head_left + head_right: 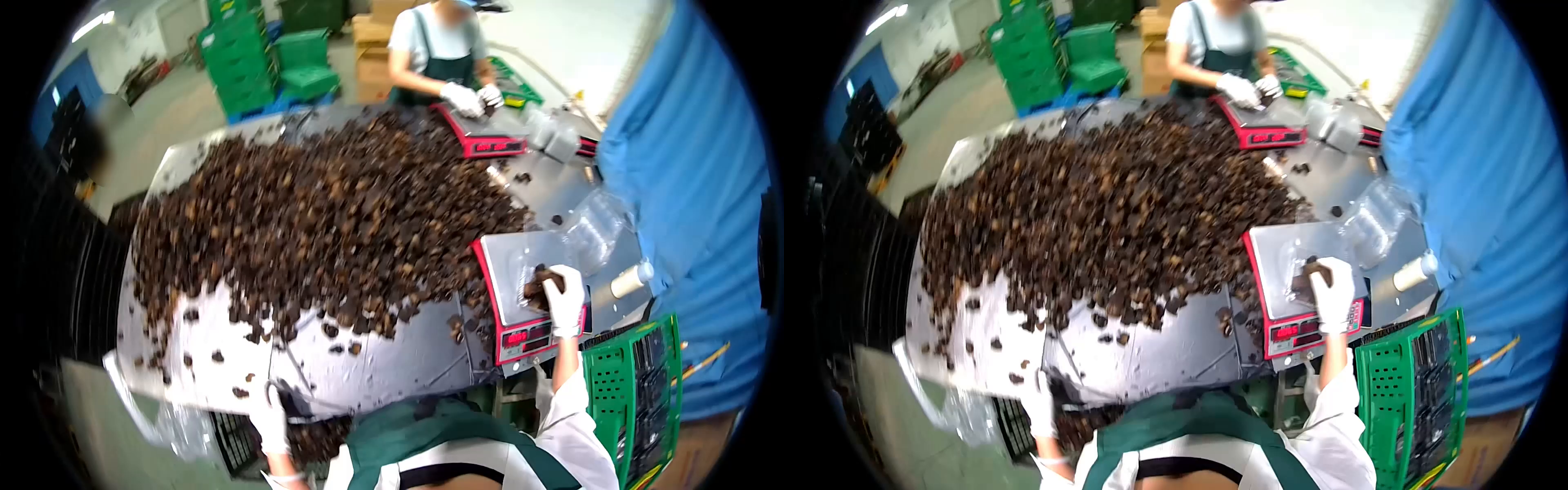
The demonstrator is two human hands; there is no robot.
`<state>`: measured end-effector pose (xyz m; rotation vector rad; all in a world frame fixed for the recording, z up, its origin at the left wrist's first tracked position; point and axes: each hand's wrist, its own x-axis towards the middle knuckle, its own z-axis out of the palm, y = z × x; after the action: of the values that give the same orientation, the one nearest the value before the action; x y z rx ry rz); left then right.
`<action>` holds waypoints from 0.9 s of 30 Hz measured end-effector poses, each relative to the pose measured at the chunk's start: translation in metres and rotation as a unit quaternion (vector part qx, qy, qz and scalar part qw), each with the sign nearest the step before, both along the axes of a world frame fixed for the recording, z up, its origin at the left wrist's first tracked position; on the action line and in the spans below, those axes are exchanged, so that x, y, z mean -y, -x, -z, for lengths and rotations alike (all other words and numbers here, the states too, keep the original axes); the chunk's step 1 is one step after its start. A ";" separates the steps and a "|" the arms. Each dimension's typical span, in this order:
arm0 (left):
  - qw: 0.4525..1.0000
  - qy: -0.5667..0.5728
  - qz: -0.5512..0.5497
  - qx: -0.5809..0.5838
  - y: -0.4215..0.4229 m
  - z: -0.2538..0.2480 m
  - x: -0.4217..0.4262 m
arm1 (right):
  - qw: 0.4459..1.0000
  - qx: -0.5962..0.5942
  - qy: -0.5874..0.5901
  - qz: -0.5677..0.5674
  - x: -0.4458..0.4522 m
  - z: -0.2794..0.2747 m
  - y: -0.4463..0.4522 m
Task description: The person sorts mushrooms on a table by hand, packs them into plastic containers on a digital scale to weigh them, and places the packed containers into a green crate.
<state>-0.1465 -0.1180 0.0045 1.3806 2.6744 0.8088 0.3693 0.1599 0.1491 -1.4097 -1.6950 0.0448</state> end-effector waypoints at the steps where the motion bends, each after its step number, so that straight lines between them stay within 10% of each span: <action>1: 0.998 0.029 -0.039 0.040 0.004 -0.008 0.012 | 0.999 0.006 0.047 0.007 -0.007 0.014 -0.024; 4: 0.982 0.023 -0.057 -0.178 0.009 -0.026 0.028 | 0.976 0.206 0.004 0.069 -0.006 0.020 -0.033; 8: 0.993 -0.089 -0.045 -0.061 -0.007 -0.032 -0.008 | 0.995 0.082 0.013 -0.049 -0.001 0.007 0.056; 13: 0.983 -0.095 0.157 -0.008 -0.065 -0.024 -0.114 | 0.907 0.127 0.110 -0.386 0.001 0.075 0.214; 16: 0.976 -0.026 0.214 -0.040 -0.089 0.008 -0.145 | 0.861 0.285 0.132 -0.399 0.005 0.116 0.273; 27: 0.959 0.010 0.267 0.098 -0.114 -0.004 -0.060 | 0.774 0.327 0.141 -0.524 0.077 0.129 0.169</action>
<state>-0.0322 -0.0578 0.0082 1.7848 2.0048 0.7958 0.2008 0.0830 0.0201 -0.4662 -2.9952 0.4956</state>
